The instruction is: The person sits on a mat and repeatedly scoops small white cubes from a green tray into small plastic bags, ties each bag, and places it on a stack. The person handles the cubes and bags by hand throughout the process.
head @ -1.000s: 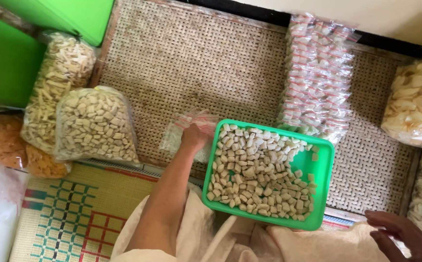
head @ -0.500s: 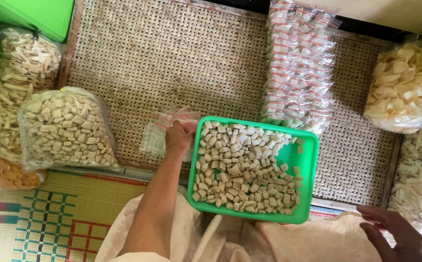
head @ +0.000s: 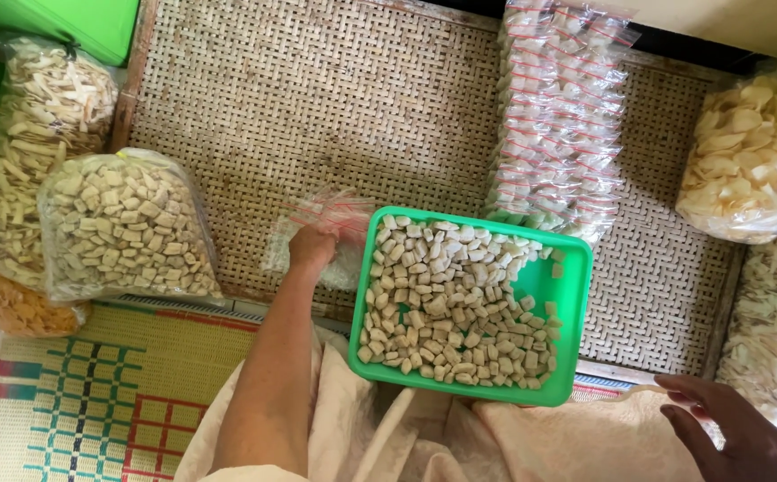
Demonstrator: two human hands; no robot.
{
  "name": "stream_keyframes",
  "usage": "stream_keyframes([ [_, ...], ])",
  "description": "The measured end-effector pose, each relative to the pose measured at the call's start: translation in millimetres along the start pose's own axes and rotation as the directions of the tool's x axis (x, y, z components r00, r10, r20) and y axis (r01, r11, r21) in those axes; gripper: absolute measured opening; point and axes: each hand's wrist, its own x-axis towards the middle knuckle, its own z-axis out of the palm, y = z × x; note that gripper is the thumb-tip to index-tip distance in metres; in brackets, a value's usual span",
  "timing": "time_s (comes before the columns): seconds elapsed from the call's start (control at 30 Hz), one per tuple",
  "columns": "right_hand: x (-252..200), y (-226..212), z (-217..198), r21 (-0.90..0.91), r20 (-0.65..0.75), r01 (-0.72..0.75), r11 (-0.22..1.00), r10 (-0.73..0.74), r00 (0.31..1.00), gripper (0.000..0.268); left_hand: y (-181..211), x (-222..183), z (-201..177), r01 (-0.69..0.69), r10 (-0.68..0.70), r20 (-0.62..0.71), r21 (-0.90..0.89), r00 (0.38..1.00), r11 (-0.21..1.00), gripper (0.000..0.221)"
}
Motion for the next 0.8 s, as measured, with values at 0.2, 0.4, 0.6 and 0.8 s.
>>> stream_keyframes([
  [0.2, -5, 17, 3, -0.049, 0.041, 0.011, 0.999, -0.009, 0.999, 0.039, 10, -45, -23, 0.179, -0.164, 0.071, -0.389, 0.984, 0.904, 0.025],
  [0.4, -13, 21, 1, -0.035, 0.106, -0.004, 0.999, 0.008, 0.994, 0.038, -13, -48, -32, 0.051, -0.093, -0.072, -0.450, 0.993, 0.891, 0.027],
  [0.6, -26, 26, 4, 0.058, 0.055, 0.115, 0.992, -0.118, 0.992, 0.040, -37, -39, -43, -0.069, 0.040, -0.135, -0.214, 0.990, 0.974, 0.017],
  [0.8, -39, 3, -7, 0.110, -0.077, 0.402, 0.909, -0.396, 0.915, 0.033, -20, -65, -65, -0.276, 0.272, -0.137, -0.007, 0.952, 0.961, 0.023],
])
